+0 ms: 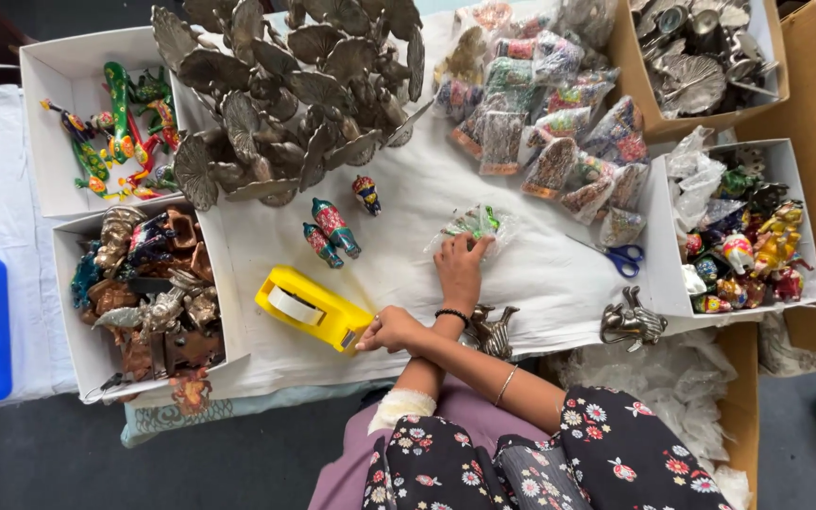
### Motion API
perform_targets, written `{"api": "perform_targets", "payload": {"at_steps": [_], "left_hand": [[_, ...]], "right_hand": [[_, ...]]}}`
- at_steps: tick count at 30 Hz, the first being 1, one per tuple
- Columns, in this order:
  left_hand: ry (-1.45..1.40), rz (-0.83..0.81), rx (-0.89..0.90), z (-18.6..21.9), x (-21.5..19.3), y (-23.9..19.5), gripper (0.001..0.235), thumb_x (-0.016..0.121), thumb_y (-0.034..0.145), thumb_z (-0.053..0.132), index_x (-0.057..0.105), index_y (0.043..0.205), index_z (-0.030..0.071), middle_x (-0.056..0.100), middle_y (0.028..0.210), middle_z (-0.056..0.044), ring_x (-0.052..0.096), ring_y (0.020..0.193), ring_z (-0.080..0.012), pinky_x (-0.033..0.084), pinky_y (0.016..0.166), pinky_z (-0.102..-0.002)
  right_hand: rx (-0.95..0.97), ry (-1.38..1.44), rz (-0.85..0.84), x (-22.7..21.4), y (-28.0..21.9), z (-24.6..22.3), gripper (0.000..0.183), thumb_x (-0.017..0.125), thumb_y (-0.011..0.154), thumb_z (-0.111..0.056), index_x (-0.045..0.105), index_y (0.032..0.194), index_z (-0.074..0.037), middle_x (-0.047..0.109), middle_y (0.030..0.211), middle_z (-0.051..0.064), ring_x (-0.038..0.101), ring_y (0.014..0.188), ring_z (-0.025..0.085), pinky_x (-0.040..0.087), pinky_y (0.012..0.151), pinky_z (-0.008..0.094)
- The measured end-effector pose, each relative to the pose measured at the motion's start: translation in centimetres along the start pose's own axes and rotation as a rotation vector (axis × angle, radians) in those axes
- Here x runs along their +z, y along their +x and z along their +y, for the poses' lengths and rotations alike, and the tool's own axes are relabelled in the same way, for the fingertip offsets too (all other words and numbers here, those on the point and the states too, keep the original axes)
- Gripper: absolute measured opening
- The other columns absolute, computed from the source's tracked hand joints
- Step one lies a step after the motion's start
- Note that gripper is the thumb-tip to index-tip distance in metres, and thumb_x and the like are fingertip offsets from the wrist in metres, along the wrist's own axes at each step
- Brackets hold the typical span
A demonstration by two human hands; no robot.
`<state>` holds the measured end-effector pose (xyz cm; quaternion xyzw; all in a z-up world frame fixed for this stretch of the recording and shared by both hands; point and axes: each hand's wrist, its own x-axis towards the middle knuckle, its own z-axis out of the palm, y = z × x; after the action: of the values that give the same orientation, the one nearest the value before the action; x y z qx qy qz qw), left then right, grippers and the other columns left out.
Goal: The person wraps small decorative figurines in bubble wrap and places them into a cardboard box. They also handle a roll of tape and a pair of scissors on the table while organizing the items.
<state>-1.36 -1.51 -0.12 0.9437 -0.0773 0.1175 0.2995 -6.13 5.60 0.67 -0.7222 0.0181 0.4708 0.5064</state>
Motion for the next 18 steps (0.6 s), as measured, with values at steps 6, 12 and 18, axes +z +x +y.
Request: {"api": "perform_targets", "payload": {"at_steps": [6,12,18], "left_hand": [[0.030,-0.050,0.031,-1.3,1.0,0.0,0.052,0.061,0.090,-0.003,0.069,0.121,0.037,0.056,0.110,0.003,0.051,0.106,-0.0223,0.039,0.090,-0.041],[0.298,-0.072,0.331,-1.6,1.3,0.3,0.045,0.065,0.087,0.005,0.063,0.126,0.027,0.053,0.135,-0.001,0.045,0.125,-0.0236,0.035,0.100,-0.047],[0.120,-0.503,0.370,-2.2,0.2,5.6,0.047,0.065,0.083,0.021,0.058,0.129,0.024,0.049,0.136,-0.006,0.042,0.125,-0.0286,0.033,0.088,-0.054]], "right_hand": [[-0.232,-0.250,0.225,1.6,1.4,0.6,0.029,0.092,0.066,-0.030,0.078,0.078,-0.006,0.076,0.075,0.010,0.071,0.066,0.022,0.056,0.064,0.038],[-0.435,-0.388,0.580,-3.7,-0.2,0.0,0.010,0.080,0.077,-0.016,0.081,0.084,-0.010,0.075,0.090,0.014,0.072,0.085,0.030,0.057,0.079,0.039],[-0.298,0.110,0.682,-16.1,-8.8,2.8,0.017,0.078,0.089,-0.014,0.084,0.104,-0.012,0.077,0.085,0.003,0.065,0.072,0.010,0.054,0.069,0.025]]}}
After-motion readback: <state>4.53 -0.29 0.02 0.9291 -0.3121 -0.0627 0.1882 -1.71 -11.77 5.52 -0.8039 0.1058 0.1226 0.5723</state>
